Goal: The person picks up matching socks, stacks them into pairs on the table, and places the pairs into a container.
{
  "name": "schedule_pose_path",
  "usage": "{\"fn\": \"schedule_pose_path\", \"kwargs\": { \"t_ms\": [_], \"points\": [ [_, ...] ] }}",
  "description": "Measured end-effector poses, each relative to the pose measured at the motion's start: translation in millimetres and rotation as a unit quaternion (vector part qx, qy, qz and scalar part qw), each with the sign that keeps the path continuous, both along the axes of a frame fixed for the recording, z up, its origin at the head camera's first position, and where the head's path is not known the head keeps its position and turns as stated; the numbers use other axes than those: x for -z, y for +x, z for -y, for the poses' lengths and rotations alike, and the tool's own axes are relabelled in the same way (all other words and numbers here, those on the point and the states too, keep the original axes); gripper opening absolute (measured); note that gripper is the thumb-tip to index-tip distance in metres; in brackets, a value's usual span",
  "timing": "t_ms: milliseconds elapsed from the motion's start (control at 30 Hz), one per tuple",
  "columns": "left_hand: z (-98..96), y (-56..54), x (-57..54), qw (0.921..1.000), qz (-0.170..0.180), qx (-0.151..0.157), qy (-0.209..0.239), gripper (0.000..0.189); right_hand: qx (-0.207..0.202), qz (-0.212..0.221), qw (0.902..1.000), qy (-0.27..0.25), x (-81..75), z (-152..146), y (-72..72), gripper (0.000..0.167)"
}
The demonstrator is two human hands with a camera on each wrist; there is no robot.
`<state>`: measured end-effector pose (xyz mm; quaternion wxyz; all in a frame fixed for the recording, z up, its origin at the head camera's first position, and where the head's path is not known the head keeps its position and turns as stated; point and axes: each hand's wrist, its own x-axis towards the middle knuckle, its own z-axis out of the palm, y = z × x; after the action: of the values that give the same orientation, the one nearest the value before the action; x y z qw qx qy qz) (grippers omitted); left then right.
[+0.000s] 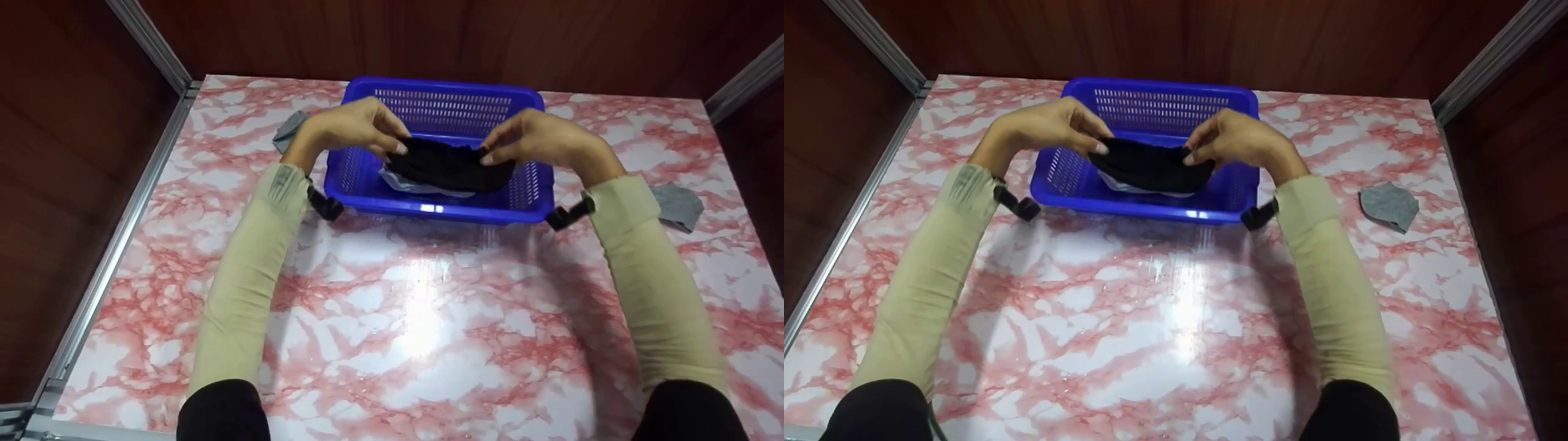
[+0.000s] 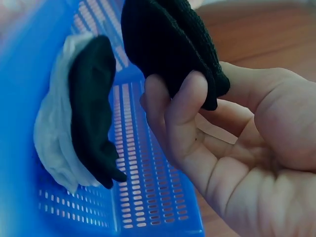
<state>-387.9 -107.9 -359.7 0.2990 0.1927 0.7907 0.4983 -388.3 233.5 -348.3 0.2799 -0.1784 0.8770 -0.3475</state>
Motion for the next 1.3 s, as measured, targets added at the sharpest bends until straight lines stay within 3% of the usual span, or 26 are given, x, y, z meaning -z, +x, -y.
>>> {"fn": "schedule_pose_path", "kwargs": {
  "t_ms": [233, 433, 500, 733, 867, 967, 1100, 1200, 1300],
  "points": [
    [-1.2, -24.0, 5.8, 0.9992, 0.039, -0.001, 0.005, 0.027, 0.032, 0.052, 0.9977, -0.028, 4.6, 10.1, -22.4, 0.032],
    [-6.5, -39.9, 12.5, 0.9954, 0.078, -0.046, 0.032, 0.022, 0.054, 0.069, 0.9941, -0.064, 15.7, 18.9, -37.2, 0.030],
    [-8.9, -44.7, 16.5, 0.9955, 0.070, -0.058, 0.026, 0.023, 0.061, 0.069, 0.9938, -0.063, 19.0, 19.4, -41.2, 0.032],
    [-16.6, -58.5, 31.9, 0.9943, -0.009, -0.102, -0.031, 0.040, 0.081, 0.061, 0.9937, -0.049, 31.2, 18.9, -48.3, 0.036],
    [-18.5, -64.3, 37.8, 0.9921, -0.024, -0.109, -0.057, 0.041, 0.090, 0.076, 0.9913, -0.060, 38.5, 20.2, -51.3, 0.034],
    [-19.6, -68.0, 39.6, 0.9908, -0.027, -0.100, -0.087, 0.040, 0.096, 0.079, 0.9908, -0.051, 42.2, 21.1, -53.7, 0.033],
    [-20.3, -71.1, 37.2, 0.9897, 0.002, -0.057, -0.131, 0.036, 0.090, 0.065, 0.9936, -0.021, 43.7, 21.7, -55.4, 0.026],
    [-20.9, -72.4, 35.1, 0.9878, 0.026, -0.018, -0.153, 0.024, 0.078, 0.052, 0.9956, 0.003, 43.7, 21.4, -55.9, 0.021],
    [-21.8, -73.4, 33.8, 0.9863, 0.040, 0.001, -0.160, 0.008, 0.076, 0.042, 0.9962, 0.004, 44.2, 21.1, -56.5, 0.014]
  ]
}}
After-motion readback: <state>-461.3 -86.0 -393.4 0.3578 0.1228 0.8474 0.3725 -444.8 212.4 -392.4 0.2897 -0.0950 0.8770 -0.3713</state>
